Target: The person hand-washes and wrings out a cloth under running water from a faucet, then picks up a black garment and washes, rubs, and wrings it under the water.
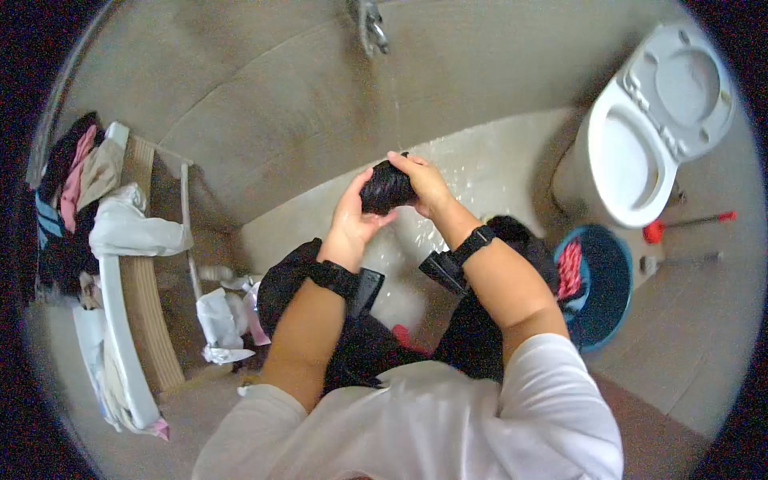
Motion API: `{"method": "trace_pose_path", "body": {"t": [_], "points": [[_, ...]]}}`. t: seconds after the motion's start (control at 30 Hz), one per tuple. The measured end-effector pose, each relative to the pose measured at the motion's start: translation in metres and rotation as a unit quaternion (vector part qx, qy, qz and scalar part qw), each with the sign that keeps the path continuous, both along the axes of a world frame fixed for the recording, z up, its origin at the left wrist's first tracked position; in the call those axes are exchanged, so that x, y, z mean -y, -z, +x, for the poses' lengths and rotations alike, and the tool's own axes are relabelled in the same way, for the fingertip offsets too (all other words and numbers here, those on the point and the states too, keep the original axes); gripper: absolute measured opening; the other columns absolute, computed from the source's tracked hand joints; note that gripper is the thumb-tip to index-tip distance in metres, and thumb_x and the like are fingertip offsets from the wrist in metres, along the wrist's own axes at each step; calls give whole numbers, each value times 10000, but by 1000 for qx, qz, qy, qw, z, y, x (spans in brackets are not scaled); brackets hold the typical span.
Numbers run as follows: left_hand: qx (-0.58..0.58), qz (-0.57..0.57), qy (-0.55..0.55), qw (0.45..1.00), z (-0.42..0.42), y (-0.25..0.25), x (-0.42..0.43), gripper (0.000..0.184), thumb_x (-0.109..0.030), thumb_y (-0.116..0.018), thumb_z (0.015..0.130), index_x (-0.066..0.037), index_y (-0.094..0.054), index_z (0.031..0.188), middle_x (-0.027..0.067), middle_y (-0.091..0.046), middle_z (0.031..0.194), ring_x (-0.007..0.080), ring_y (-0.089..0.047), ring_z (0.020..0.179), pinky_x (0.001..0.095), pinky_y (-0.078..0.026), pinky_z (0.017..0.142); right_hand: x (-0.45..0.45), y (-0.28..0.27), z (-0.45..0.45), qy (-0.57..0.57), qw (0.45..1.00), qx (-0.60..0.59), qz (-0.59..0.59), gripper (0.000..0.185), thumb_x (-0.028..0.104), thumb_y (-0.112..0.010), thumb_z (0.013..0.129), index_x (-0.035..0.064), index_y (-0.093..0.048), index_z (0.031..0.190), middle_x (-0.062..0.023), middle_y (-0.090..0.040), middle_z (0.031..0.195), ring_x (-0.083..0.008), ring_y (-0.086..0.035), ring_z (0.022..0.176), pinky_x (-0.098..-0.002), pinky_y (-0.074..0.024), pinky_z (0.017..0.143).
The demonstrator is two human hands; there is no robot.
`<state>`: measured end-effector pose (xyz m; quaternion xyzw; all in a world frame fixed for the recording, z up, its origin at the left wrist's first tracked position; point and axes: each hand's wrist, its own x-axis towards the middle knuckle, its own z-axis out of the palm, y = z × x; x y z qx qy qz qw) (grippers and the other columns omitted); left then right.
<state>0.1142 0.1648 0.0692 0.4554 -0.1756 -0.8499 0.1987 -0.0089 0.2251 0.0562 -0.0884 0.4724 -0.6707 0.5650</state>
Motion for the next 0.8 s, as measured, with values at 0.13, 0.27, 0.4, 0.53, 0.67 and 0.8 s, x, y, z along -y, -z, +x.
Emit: {"method": "trace_pose_path", "body": {"t": [0.13,0.27,0.4,0.53,0.67,0.8], "points": [[14,-48,-35,998,21,38,-30,492,-549,-525,820,-150,-561,1106,89,-584,1116,300,-523,1054,571,-254,968,-27,35,37,77,995,64,13,242,256,-662,810,64,-540,893,-50,-598,784,-168,-607,667,-316,-503,593],[-20,105,4,994,42,40,-54,580,-590,-474,827,-84,-556,1099,117,-597,1077,288,-536,1053,555,-351,924,-52,44,67,103,958,-260,62,213,244,-665,811,45,-591,812,-15,-560,724,-95,-521,657,-229,-418,591],[-18,-50,-92,994,33,48,-50,284,-193,-592,846,-64,-534,1092,112,-536,1149,238,-517,1072,332,-440,883,-42,63,68,208,978,-13,33,238,269,-642,831,41,-575,819,-34,-572,738,-119,-552,660,-261,-453,613],[15,-418,-58,906,16,5,-56,295,-33,-636,782,-21,-524,1056,106,-527,1120,207,-508,1028,330,-405,914,-36,11,50,182,952,244,-42,278,308,-567,868,34,-541,826,-84,-591,728,-222,-608,654,-366,-512,614],[98,-740,92,659,16,-33,-42,248,-24,-625,752,-27,-560,992,128,-558,1077,252,-528,1035,379,-412,922,-35,-2,35,32,941,333,-54,326,386,-557,854,61,-549,885,-100,-598,862,-231,-601,808,-392,-494,756],[73,-860,181,471,13,-59,-42,234,0,-679,638,-47,-585,847,148,-564,1023,348,-530,1043,454,-402,933,-31,-5,34,-95,906,398,-108,258,317,-516,857,67,-564,899,-97,-607,858,-225,-604,780,-385,-501,738]]}}
